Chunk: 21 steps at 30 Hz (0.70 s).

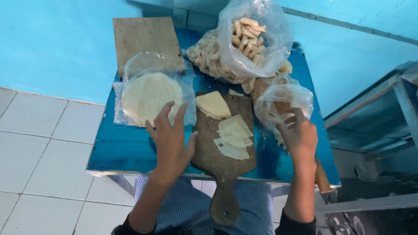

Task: The person tears and cuts a flat sheet of dough into small diamond-shaped pieces on a wooden board, arranging the pieces in rows. They occasionally sprinkle a brown powdery filling over the pieces with a spoon and continue shaping and stacking the dough pieces.

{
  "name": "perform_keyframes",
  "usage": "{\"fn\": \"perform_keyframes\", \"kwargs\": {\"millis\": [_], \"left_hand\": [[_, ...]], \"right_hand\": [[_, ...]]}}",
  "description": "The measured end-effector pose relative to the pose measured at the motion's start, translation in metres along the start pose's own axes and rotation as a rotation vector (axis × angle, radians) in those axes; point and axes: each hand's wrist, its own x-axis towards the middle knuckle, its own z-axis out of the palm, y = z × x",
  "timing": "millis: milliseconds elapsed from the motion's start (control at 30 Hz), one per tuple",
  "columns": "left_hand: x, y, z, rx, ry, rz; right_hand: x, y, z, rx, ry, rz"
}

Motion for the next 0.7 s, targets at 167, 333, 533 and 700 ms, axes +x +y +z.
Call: {"fn": "perform_keyframes", "kwargs": {"millis": [167, 333, 533, 700], "left_hand": [[-0.018, 0.011, 0.003, -0.060, -0.010, 0.062], [-0.036, 0.018, 0.019, -0.036, -0.140, 0.094], [-0.042, 0.032, 0.041, 0.119, -0.176, 0.152], [-0.040, 0.036, 0.044, 0.163, -0.156, 0.178]], "right_hand": [[0.004, 0.009, 0.013, 0.110, 0.033, -0.026], [0.007, 0.006, 0.018, -0.035, 0.054, -0.025], [0.013, 0.006, 0.018, 0.089, 0.251, -0.134], [0.010, 0.002, 0.021, 0.223, 0.271, -0.209]]}}
